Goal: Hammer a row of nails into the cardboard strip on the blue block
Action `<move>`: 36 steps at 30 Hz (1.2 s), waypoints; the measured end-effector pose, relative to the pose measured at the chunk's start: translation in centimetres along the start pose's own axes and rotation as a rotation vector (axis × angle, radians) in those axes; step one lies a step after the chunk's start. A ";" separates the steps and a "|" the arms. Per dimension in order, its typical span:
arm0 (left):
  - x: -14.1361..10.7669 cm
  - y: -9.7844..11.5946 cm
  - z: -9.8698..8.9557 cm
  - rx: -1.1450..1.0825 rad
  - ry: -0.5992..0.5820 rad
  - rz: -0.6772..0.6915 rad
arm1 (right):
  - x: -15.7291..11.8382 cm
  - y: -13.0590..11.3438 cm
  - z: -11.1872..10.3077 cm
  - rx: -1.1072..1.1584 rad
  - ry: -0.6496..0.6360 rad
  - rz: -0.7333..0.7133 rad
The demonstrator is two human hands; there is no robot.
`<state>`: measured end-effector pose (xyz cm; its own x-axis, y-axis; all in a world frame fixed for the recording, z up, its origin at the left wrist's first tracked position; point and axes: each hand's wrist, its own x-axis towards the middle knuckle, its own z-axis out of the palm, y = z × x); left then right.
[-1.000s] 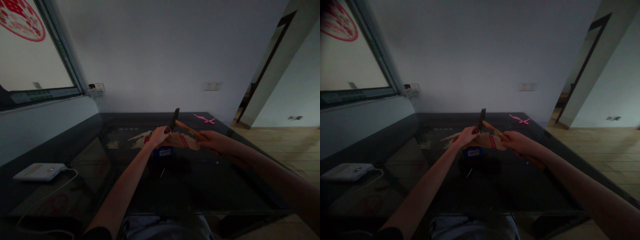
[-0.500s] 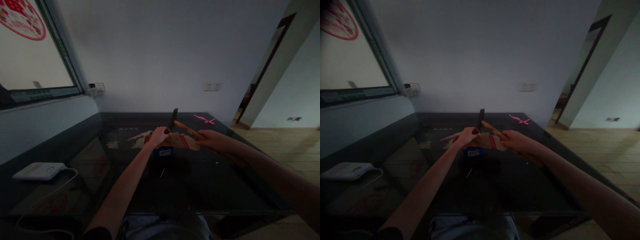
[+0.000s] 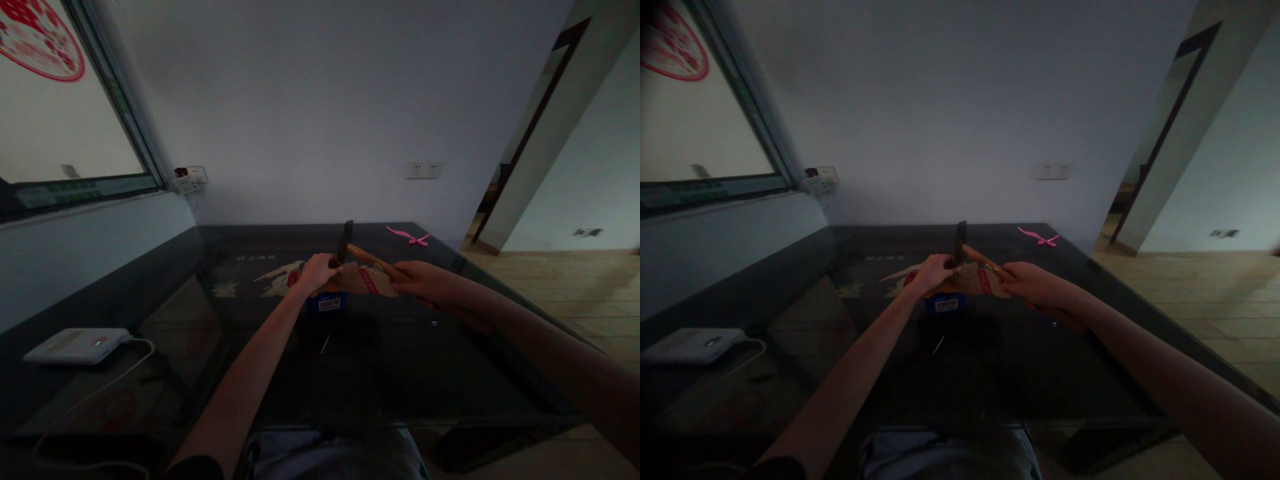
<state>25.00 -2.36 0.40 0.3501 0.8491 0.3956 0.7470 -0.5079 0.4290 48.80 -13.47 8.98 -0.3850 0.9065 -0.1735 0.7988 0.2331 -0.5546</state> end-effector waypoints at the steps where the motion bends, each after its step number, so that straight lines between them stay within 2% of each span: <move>1: 0.0 0.1 0.0 -0.001 0.001 0.007 | 0.0 0.0 -0.1 0.006 0.013 0.000; 4: -0.1 0.2 -0.1 -0.002 0.005 0.020 | -0.1 0.0 -0.3 0.011 0.050 0.005; 8: 0.0 0.2 -0.3 -0.006 0.008 0.048 | -0.1 0.1 -0.1 0.023 0.033 0.011; 16: -0.2 -0.7 -2.3 -0.111 0.032 0.110 | -0.1 0.0 0.3 0.076 0.058 0.012; 21: 0.2 -2.1 -1.1 -0.227 -0.033 0.043 | 0.0 0.1 0.1 0.074 0.093 -0.021; 24: 0.4 -2.5 -0.2 -0.283 -0.032 -0.011 | 0.2 0.0 0.2 0.093 0.092 -0.045; 32: 0.5 -2.6 0.4 -0.336 -0.021 -0.071 | 0.4 -0.9 0.5 0.083 -0.009 -0.041; 36: 0.4 -2.3 0.5 -0.368 -0.021 -0.094 | 0.5 -0.9 0.6 0.074 0.007 -0.050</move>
<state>23.71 -0.79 -0.79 0.3039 0.8955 0.3251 0.5252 -0.4422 0.7271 47.57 -13.45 8.89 -0.4197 0.8971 -0.1384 0.7423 0.2515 -0.6210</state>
